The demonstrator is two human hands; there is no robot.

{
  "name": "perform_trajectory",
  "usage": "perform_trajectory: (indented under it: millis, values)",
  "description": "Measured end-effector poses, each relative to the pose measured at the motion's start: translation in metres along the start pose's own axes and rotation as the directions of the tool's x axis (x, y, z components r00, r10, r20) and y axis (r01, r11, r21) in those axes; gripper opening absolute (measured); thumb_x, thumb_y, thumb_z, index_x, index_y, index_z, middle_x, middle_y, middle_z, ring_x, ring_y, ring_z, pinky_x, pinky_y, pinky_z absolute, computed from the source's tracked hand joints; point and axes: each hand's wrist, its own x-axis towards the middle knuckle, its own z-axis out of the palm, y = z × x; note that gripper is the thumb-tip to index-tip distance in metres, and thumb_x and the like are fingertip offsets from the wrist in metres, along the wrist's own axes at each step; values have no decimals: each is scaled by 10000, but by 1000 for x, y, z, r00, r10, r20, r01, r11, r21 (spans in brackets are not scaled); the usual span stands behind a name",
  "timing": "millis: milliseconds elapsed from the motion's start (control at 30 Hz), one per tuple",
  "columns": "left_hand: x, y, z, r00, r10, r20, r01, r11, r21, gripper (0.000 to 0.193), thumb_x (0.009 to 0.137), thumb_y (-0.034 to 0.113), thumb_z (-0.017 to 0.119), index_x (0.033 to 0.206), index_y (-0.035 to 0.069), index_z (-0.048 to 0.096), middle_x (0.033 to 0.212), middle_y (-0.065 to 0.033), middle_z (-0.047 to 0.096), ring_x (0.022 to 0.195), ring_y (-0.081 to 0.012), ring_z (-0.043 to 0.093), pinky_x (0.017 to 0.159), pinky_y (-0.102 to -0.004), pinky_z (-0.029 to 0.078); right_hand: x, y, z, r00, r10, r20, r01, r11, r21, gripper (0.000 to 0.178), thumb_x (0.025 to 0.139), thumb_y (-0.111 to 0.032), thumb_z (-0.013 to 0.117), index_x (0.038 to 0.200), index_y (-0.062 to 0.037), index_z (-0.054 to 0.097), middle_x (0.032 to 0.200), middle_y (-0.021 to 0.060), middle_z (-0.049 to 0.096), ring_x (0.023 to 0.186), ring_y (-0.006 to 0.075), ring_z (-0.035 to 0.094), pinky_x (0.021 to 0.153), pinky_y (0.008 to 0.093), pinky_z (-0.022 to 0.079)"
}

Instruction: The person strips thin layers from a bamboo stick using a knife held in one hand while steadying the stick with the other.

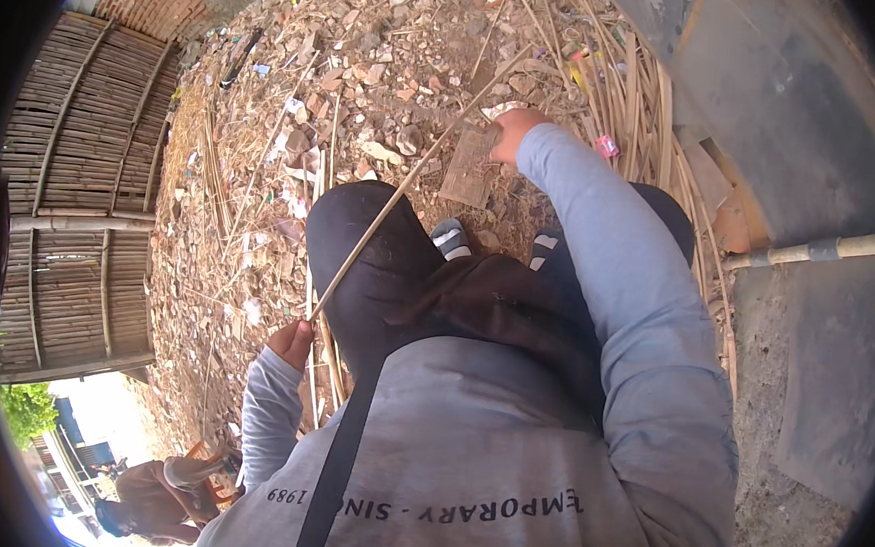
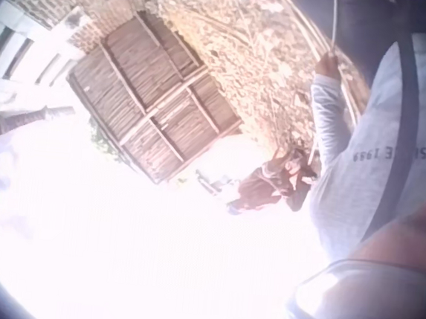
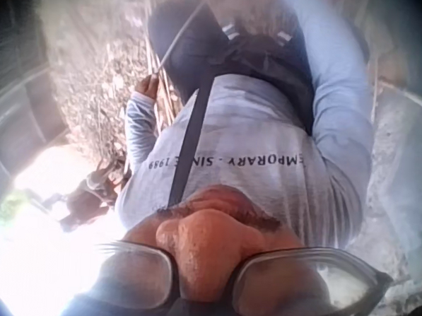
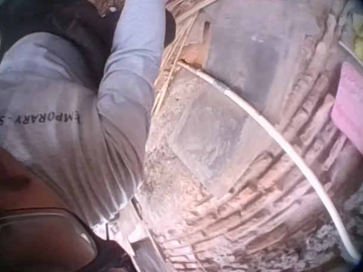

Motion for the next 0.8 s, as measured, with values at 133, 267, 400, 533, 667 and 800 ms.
perform_trajectory:
  millis: [133,267,400,533,667,800]
  values:
    - [4,-16,1,998,-53,18,53,999,-10,512,981,447,404,834,-16,568,589,-40,432,587,-139,379,558,-331,373,4,-3,-1,998,-14,-68,12,1000,-22,367,684,-281,690,983,-73,652,927,178,661,905,347,631,824,421,503]
    - [5,-27,3,1000,-4,2,4,999,-33,516,979,450,407,812,-14,556,584,-11,431,571,-124,381,534,-319,361,-20,-34,-2,987,-146,73,149,989,-27,395,667,-272,690,1010,-80,650,909,183,662,882,347,637,815,419,507]
    - [14,-31,9,998,-47,42,53,986,-159,602,951,563,368,737,30,545,611,9,473,565,-97,432,515,-280,360,14,21,13,997,68,20,-69,996,56,326,669,-285,665,928,-87,673,877,158,670,884,327,645,803,402,510]
    - [8,-29,8,1000,-23,-16,23,1000,-17,593,955,541,377,758,13,559,597,-20,483,554,-131,453,520,-317,377,-2,-4,-4,989,-17,-145,28,997,74,310,682,-273,659,929,-86,665,897,160,666,880,335,636,802,416,506]
    - [3,-19,10,993,45,-108,-28,988,150,588,958,520,376,809,-17,565,574,-101,496,539,-206,486,531,-375,392,-21,-27,-22,986,-157,-62,151,984,-93,371,675,-301,692,973,-82,661,912,180,661,873,364,627,792,427,497]
    - [11,-16,7,989,93,-118,-63,969,238,627,954,547,342,847,-22,582,584,-163,517,550,-293,532,550,-408,412,12,22,0,996,-35,-77,32,999,-39,337,691,-287,688,961,-87,664,894,172,663,859,359,630,783,430,498]
